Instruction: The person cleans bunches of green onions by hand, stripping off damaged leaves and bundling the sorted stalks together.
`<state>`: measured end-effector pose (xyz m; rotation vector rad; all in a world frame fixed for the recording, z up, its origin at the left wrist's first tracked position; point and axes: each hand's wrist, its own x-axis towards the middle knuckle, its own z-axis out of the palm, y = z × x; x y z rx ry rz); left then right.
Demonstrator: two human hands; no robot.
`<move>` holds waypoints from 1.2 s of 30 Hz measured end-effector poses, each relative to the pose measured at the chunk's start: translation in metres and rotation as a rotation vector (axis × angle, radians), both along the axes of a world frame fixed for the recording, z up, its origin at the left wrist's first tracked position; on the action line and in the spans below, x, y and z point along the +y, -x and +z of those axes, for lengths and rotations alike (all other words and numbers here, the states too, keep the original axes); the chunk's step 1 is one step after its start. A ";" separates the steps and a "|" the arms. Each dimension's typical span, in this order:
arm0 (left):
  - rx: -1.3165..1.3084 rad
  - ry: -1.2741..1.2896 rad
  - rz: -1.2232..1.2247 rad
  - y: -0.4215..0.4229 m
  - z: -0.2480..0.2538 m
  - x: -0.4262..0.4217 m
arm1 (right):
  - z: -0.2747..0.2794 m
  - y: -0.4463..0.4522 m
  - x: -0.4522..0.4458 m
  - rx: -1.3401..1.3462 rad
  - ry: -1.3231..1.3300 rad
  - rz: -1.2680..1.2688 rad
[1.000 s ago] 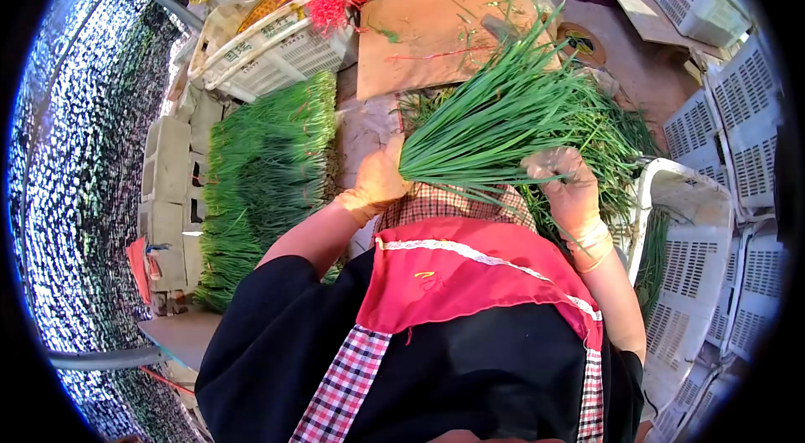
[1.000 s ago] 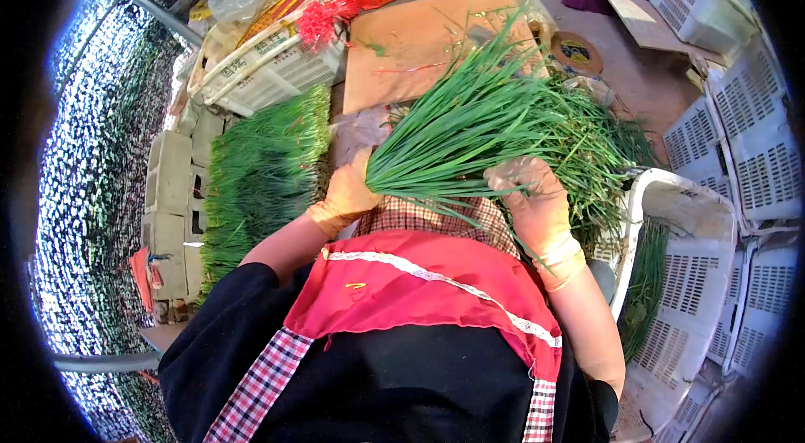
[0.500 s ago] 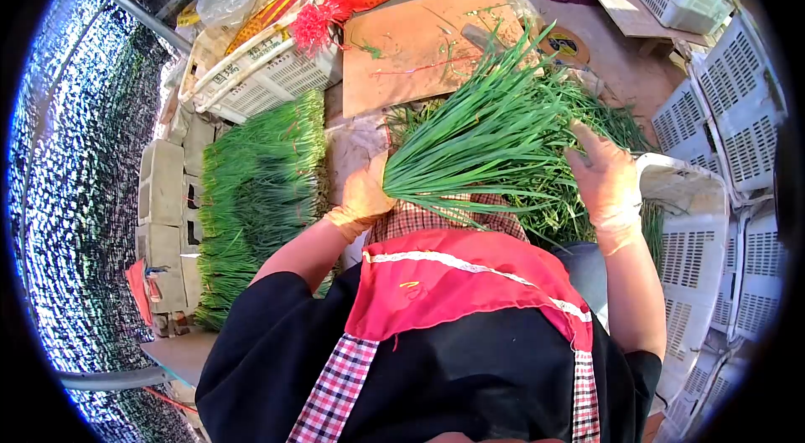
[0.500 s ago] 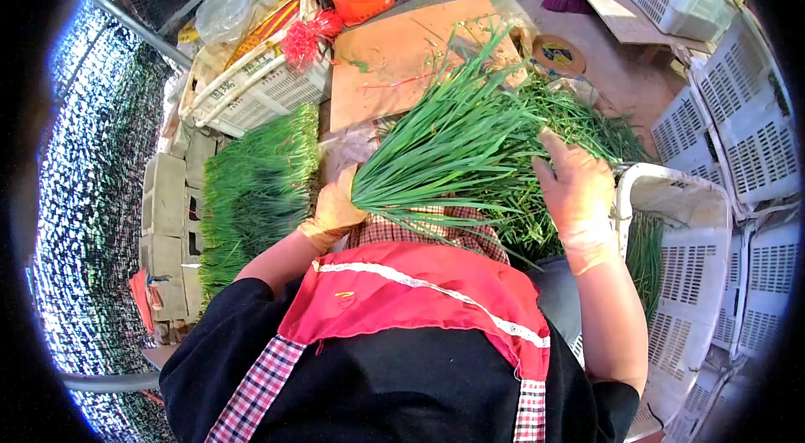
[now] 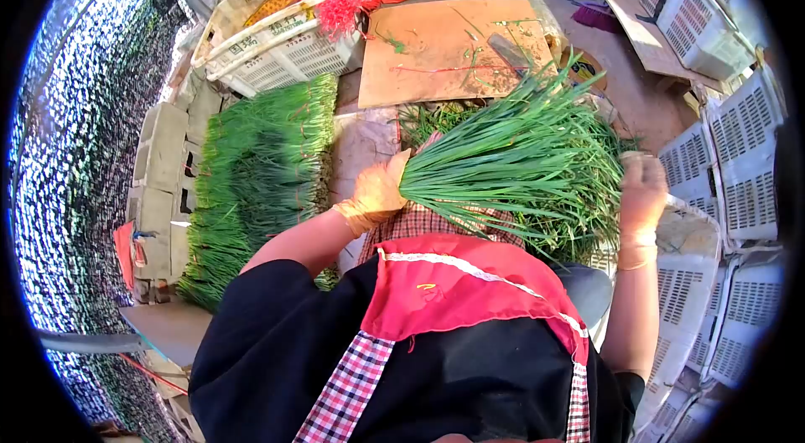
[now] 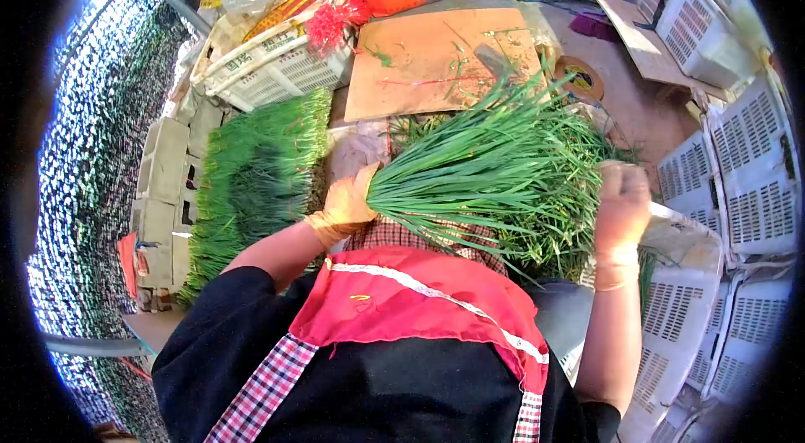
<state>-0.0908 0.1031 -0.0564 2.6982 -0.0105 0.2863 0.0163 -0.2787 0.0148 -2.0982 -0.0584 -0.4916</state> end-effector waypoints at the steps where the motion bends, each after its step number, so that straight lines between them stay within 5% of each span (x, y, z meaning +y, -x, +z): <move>1: -0.010 -0.036 -0.010 0.000 0.001 0.000 | 0.017 -0.001 0.002 -0.133 -0.012 -0.046; 3: -0.016 -0.075 -0.012 0.002 0.004 0.001 | 0.050 0.001 0.014 -0.171 -0.052 0.148; 8: 0.072 -0.172 -0.013 0.000 -0.001 -0.001 | 0.100 -0.002 0.076 -0.496 0.884 0.545; 11: 0.074 -0.193 -0.011 0.001 0.003 -0.002 | 0.083 -0.015 0.103 -0.177 1.251 0.500; 14: 0.086 -0.206 -0.010 0.003 0.002 0.000 | 0.067 -0.037 0.095 -0.195 1.300 0.601; 15: 0.067 -0.210 -0.012 0.000 0.000 0.001 | 0.064 -0.035 0.094 -0.195 1.303 0.610; 17: 0.044 -0.217 -0.050 -0.002 0.003 0.002 | 0.060 -0.026 0.090 0.055 0.044 0.628; 18: 0.069 -0.194 -0.057 -0.003 0.003 0.002 | 0.074 -0.031 0.080 0.341 -0.349 0.574; 19: 0.090 -0.173 -0.068 -0.004 0.004 0.003 | 0.075 -0.046 0.062 0.361 -0.247 0.415; 21: 0.089 -0.156 -0.059 -0.003 0.008 -0.001 | 0.080 -0.040 0.055 -0.177 0.250 0.235; 22: 0.085 -0.182 -0.071 -0.004 0.010 -0.001 | 0.086 -0.030 0.058 -0.171 0.251 0.238; 24: 0.053 -0.247 -0.080 -0.005 0.008 -0.001 | 0.100 -0.001 0.077 -0.612 0.803 0.275; 27: 0.155 -0.259 -0.080 -0.003 0.023 -0.011 | 0.077 0.024 0.106 -0.204 0.602 0.549; 29: 0.163 -0.255 -0.073 -0.003 0.026 -0.015 | 0.026 0.015 0.113 -0.065 0.626 0.439; 31: 0.191 -0.203 -0.038 -0.002 0.020 -0.014 | 0.009 0.012 0.119 0.351 0.579 0.368; 36: 0.176 -0.179 -0.031 -0.002 0.018 -0.011 | -0.012 0.008 0.123 0.303 0.313 0.305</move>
